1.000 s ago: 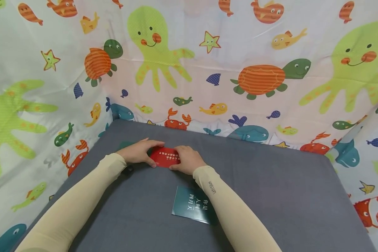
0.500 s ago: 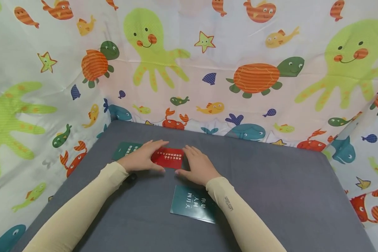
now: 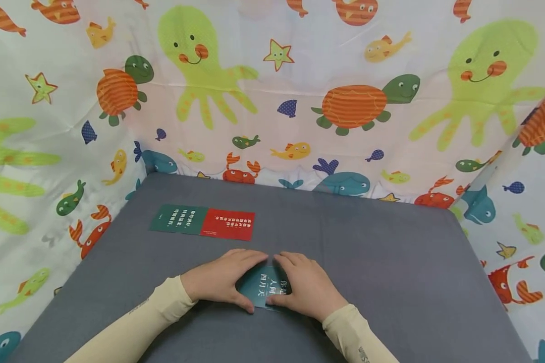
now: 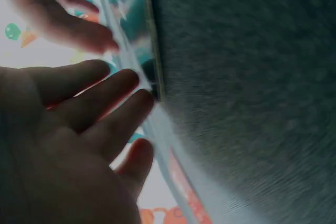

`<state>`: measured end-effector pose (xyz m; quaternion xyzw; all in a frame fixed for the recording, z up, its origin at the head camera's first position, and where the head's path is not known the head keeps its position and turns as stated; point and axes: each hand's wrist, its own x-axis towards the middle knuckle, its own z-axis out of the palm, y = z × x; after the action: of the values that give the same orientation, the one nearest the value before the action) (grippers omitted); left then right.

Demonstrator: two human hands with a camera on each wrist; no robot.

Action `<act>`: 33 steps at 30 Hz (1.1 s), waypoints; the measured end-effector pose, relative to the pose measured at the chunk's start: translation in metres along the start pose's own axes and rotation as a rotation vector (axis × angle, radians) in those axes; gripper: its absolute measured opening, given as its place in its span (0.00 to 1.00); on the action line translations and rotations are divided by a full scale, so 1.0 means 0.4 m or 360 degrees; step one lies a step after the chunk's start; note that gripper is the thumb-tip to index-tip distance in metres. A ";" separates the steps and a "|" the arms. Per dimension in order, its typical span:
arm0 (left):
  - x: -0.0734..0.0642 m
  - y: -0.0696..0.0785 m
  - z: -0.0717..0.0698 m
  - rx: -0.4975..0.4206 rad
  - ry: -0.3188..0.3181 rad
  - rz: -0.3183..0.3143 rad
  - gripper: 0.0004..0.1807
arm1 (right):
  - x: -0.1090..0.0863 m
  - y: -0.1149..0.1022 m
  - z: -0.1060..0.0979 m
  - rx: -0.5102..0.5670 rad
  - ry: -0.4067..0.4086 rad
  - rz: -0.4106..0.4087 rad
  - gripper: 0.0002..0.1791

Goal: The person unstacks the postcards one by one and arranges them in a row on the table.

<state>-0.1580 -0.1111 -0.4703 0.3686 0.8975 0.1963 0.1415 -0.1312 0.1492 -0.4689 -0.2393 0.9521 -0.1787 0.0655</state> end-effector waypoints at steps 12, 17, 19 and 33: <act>-0.011 0.027 0.013 0.0100 -0.0019 -0.0103 0.59 | -0.028 -0.002 0.017 -0.0099 -0.0002 -0.0014 0.54; -0.012 0.033 0.009 0.0110 -0.0015 -0.0114 0.58 | -0.033 -0.011 0.006 -0.0074 -0.0044 -0.0013 0.56; -0.012 0.033 0.008 0.0110 -0.0009 -0.0121 0.57 | -0.034 -0.015 0.001 -0.0056 -0.0063 -0.0015 0.56; -0.006 0.035 0.006 0.0099 0.0014 -0.0113 0.55 | -0.032 -0.023 -0.008 -0.0012 -0.0066 0.0002 0.47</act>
<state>-0.1471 -0.1033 -0.4657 0.3397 0.9164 0.1648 0.1328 -0.1165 0.1487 -0.4621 -0.2427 0.9513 -0.1702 0.0844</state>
